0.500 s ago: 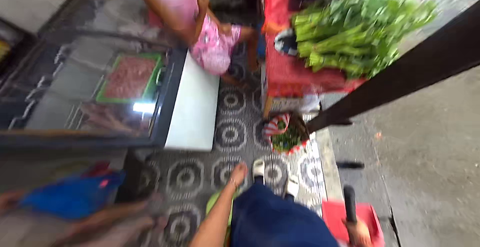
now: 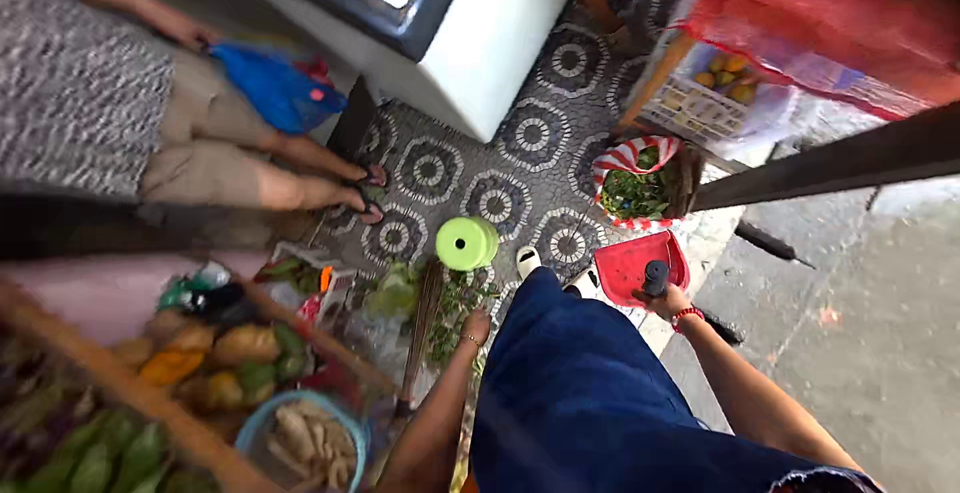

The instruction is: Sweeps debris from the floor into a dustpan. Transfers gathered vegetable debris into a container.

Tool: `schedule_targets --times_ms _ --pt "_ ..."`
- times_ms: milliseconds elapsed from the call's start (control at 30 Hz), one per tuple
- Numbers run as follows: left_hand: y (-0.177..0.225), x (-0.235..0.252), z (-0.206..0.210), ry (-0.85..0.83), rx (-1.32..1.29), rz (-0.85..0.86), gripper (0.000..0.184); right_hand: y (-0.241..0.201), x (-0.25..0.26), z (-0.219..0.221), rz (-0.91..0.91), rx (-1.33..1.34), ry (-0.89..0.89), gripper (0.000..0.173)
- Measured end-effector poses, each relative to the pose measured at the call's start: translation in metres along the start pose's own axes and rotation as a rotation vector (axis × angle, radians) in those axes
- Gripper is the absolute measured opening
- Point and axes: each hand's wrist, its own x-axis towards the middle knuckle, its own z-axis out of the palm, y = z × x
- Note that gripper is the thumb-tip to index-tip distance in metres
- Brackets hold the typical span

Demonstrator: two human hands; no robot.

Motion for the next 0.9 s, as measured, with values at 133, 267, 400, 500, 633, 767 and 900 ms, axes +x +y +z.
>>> schedule_targets --times_ms 133,267,400,500,633,767,900 --pt "0.035 -0.063 -0.007 0.009 -0.687 -0.055 0.048 -0.078 0.022 0.019 -0.191 -0.218 -0.146 0.056" --pt "0.041 -0.121 -0.013 -0.396 -1.187 0.064 0.087 -0.165 0.020 0.080 -0.430 -0.562 -0.331 0.054" --pt "-0.006 -0.153 -0.008 -0.487 -1.924 0.099 0.073 -0.232 -0.015 0.159 -0.603 -0.844 -0.474 0.046" --pt "-0.068 -0.159 -0.004 -0.376 -2.338 0.137 0.043 -0.268 -0.045 0.220 -0.718 -0.923 -0.613 0.040" --pt "-0.144 -0.164 0.005 -0.399 -2.610 -0.041 0.027 -0.287 -0.061 0.300 -0.670 -1.106 -0.749 0.070" --pt "-0.213 -0.152 0.029 -0.348 -2.684 -0.073 0.026 -0.321 -0.075 0.349 -0.541 -1.208 -0.745 0.075" --pt "-0.267 -0.130 0.078 -0.294 -2.748 -0.130 0.031 -0.350 -0.069 0.384 -0.423 -0.849 -0.697 0.055"
